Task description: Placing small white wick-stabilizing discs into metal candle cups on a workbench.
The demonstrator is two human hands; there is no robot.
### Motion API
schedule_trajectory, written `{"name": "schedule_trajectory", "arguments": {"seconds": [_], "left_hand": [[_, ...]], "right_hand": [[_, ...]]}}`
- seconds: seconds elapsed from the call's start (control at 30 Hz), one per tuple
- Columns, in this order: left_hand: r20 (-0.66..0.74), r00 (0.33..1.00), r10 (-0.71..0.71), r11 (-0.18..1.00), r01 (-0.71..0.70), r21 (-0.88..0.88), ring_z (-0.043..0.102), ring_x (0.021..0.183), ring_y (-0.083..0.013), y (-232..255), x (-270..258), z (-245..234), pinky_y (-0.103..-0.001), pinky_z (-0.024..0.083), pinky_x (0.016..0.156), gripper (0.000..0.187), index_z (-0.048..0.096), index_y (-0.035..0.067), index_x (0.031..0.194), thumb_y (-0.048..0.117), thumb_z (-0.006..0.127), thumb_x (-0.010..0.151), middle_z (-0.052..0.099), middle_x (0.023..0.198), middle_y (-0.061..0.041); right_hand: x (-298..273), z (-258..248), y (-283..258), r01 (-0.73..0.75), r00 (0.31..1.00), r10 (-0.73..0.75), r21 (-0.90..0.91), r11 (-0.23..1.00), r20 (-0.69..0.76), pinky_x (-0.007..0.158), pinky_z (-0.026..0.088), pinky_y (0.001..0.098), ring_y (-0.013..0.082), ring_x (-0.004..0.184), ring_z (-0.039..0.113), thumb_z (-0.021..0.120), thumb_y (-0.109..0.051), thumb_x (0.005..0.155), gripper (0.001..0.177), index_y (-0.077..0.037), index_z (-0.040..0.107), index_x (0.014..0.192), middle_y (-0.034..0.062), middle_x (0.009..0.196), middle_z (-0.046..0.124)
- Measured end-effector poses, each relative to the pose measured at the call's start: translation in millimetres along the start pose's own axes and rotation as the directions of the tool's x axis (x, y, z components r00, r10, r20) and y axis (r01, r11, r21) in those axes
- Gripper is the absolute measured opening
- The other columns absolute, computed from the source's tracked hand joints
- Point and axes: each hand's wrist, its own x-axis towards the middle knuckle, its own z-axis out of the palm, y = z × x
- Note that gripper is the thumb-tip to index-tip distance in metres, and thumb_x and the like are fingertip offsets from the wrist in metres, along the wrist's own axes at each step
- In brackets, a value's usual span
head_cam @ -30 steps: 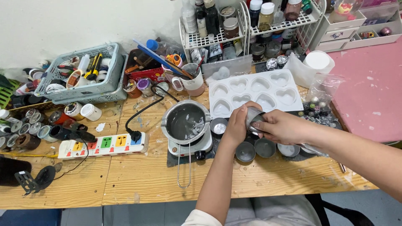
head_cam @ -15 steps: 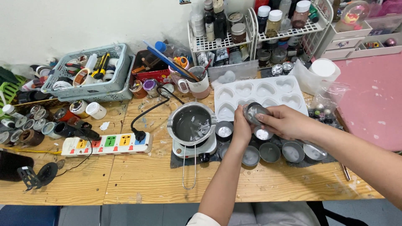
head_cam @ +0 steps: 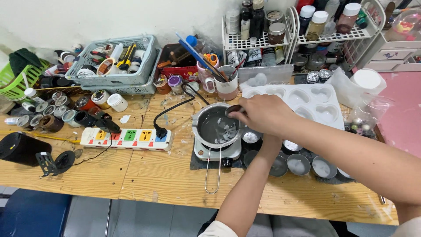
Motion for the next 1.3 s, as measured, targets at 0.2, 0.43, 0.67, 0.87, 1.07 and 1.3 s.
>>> {"name": "schedule_trajectory", "arguments": {"seconds": [0.2, 0.43, 0.67, 0.87, 1.07, 1.3], "left_hand": [[0.054, 0.998, 0.010, 0.999, -0.012, 0.034, 0.049, 0.083, -0.0041, 12, -4, 2, -0.026, 0.041, 0.068, 0.027, 0.045, 0.015, 0.129, 0.032, 0.038, 0.108, 0.054, 0.103, 0.005], [0.117, 0.993, 0.014, 0.998, -0.021, 0.062, 0.036, 0.057, -0.0097, 37, -18, 26, -0.029, 0.027, 0.051, 0.021, 0.047, 0.012, 0.114, 0.027, 0.035, 0.107, 0.050, 0.079, 0.002], [0.138, 0.967, -0.213, 0.977, 0.208, 0.055, 0.030, 0.049, -0.0102, 38, -22, 35, -0.029, 0.024, 0.047, 0.048, 0.045, 0.013, 0.095, 0.048, 0.017, 0.112, 0.041, 0.060, 0.002], [0.146, 0.975, -0.168, 0.984, 0.174, -0.030, 0.036, 0.050, -0.0115, 23, -17, 18, -0.029, 0.030, 0.047, 0.071, 0.050, 0.009, 0.082, 0.063, 0.019, 0.115, 0.046, 0.059, 0.001], [-0.039, 0.922, -0.385, 0.922, 0.386, 0.037, 0.051, 0.060, -0.0174, 60, -23, 36, -0.033, 0.042, 0.055, 0.063, 0.063, 0.010, 0.103, 0.061, 0.026, 0.101, 0.062, 0.076, -0.006], [0.328, 0.914, -0.239, 0.971, 0.219, 0.096, 0.042, 0.061, -0.0136, 58, -27, 24, -0.029, 0.032, 0.055, 0.053, 0.057, 0.009, 0.108, 0.053, 0.027, 0.113, 0.052, 0.074, -0.002]], "right_hand": [[11, 7, -5, 0.116, 0.993, -0.112, -0.129, 0.985, 0.033, 0.071, 0.056, 0.0509, 0.0376, 0.086, 0.071, 0.056, -0.055, 0.098, 0.047, -0.009, 0.065, 0.099, 0.0156, 0.084, 0.074], [-5, -25, 28, 0.050, 0.999, -0.050, -0.014, 0.999, -0.020, 0.072, 0.054, 0.0519, 0.0375, 0.090, 0.070, 0.059, -0.043, 0.096, 0.033, -0.012, 0.067, 0.104, 0.0134, 0.093, 0.073], [-37, -11, 94, -0.007, 1.000, 0.014, 0.278, 0.961, -0.022, 0.077, 0.056, 0.0442, 0.0326, 0.089, 0.072, 0.065, -0.019, 0.086, 0.026, -0.007, 0.066, 0.109, 0.0136, 0.095, 0.074], [-107, 1, 121, -0.222, 0.963, 0.269, 0.551, 0.804, -0.004, 0.069, 0.054, 0.0396, 0.0278, 0.078, 0.071, 0.065, -0.014, 0.091, 0.035, -0.005, 0.053, 0.123, 0.0137, 0.093, 0.073], [-145, 9, 117, -0.150, 0.941, 0.303, 0.619, 0.771, -0.150, 0.068, 0.053, 0.0375, 0.0249, 0.078, 0.068, 0.058, -0.008, 0.094, 0.025, -0.006, 0.058, 0.119, 0.0134, 0.089, 0.071], [-158, -3, 100, -0.192, 0.927, 0.219, 0.115, 0.975, -0.306, 0.064, 0.053, 0.0436, 0.0322, 0.083, 0.068, 0.065, -0.016, 0.092, 0.025, -0.018, 0.067, 0.116, 0.0043, 0.095, 0.068]]}}
